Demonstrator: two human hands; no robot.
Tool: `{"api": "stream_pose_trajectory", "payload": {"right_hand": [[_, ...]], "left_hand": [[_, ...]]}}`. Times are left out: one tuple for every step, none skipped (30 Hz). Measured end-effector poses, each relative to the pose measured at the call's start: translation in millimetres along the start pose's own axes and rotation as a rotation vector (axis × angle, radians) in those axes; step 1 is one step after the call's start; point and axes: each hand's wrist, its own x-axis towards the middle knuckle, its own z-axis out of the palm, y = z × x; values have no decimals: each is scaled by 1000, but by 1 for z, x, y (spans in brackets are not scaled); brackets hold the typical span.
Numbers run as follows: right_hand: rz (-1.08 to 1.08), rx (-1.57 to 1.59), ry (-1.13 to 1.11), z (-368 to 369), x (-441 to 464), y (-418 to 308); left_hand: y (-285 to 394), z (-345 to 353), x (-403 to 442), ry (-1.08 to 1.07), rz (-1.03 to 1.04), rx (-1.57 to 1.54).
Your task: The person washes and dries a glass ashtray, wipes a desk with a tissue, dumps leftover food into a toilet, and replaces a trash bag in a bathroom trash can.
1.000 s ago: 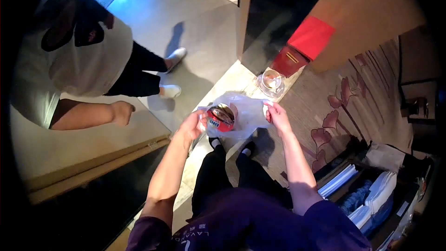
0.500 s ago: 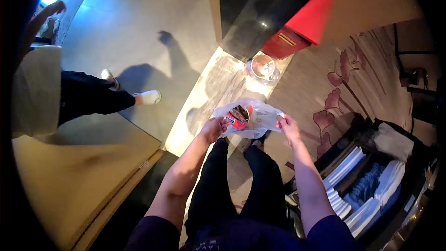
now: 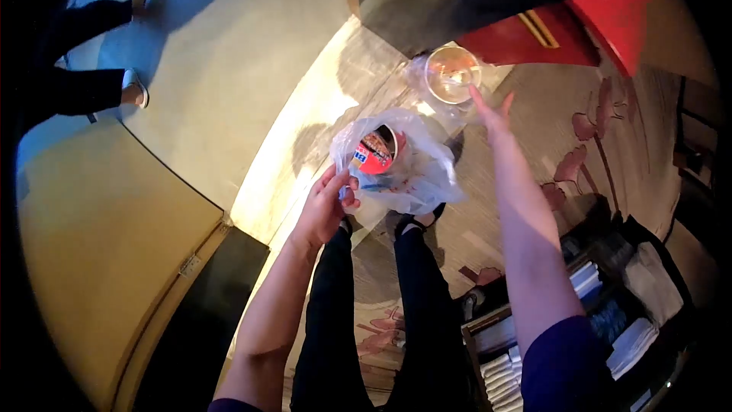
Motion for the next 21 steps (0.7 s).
{"api": "stream_pose_trajectory", "payload": {"right_hand": [[-17, -12, 21, 16, 12, -3], [-31, -25, 44, 29, 21, -3], [-31, -57, 86, 37, 27, -4], [-30, -89, 127, 44, 33, -5], [-15, -145, 182, 46, 36, -5], [-1, -204, 238, 49, 38, -4], [78, -59, 152, 50, 41, 2], [157, 84, 73, 47, 47, 10], [227, 229, 1, 38, 55, 11], [221, 276, -13, 26, 63, 9], [213, 325, -30, 12, 67, 3], [207, 377, -51, -3, 66, -3], [203, 429, -75, -18, 63, -8], [198, 482, -100, -33, 56, -14], [190, 534, -127, -49, 44, -22], [185, 583, -153, -64, 32, -30], [57, 605, -212, -85, 11, -40], [-69, 621, -271, -109, -14, -53], [-108, 676, -317, -133, -43, -63], [-147, 729, -365, -157, -75, -74], [-140, 777, -358, -179, -110, -87]], "left_hand": [[2, 1, 1, 3, 10, -6], [2, 1, 1, 5, 16, -12], [3, 1, 3, 4, 21, -15], [5, 0, 4, -11, 23, -22], [6, 0, 3, -23, 23, -32], [7, -1, 3, -36, 21, -44], [7, -2, 3, -46, 44, -41], [6, -5, 6, -38, 42, -47], [8, -4, 6, -27, 42, -55], [12, -3, 6, -19, 48, -63], [14, -2, 8, -21, 45, -74], [13, -4, 9, -21, 44, -83], [13, -6, 9, -17, 41, -90], [13, -7, 8, -24, 39, -86], [12, -6, 7, -32, 40, -82], [12, -5, 7, -39, 37, -81], [11, -4, 7, -24, 42, -83], [12, -4, 9, -28, 27, -87], [12, -4, 9, -33, 13, -90], [12, -4, 10, -38, -2, -93], [10, -5, 11, -48, 1, -40]]}}
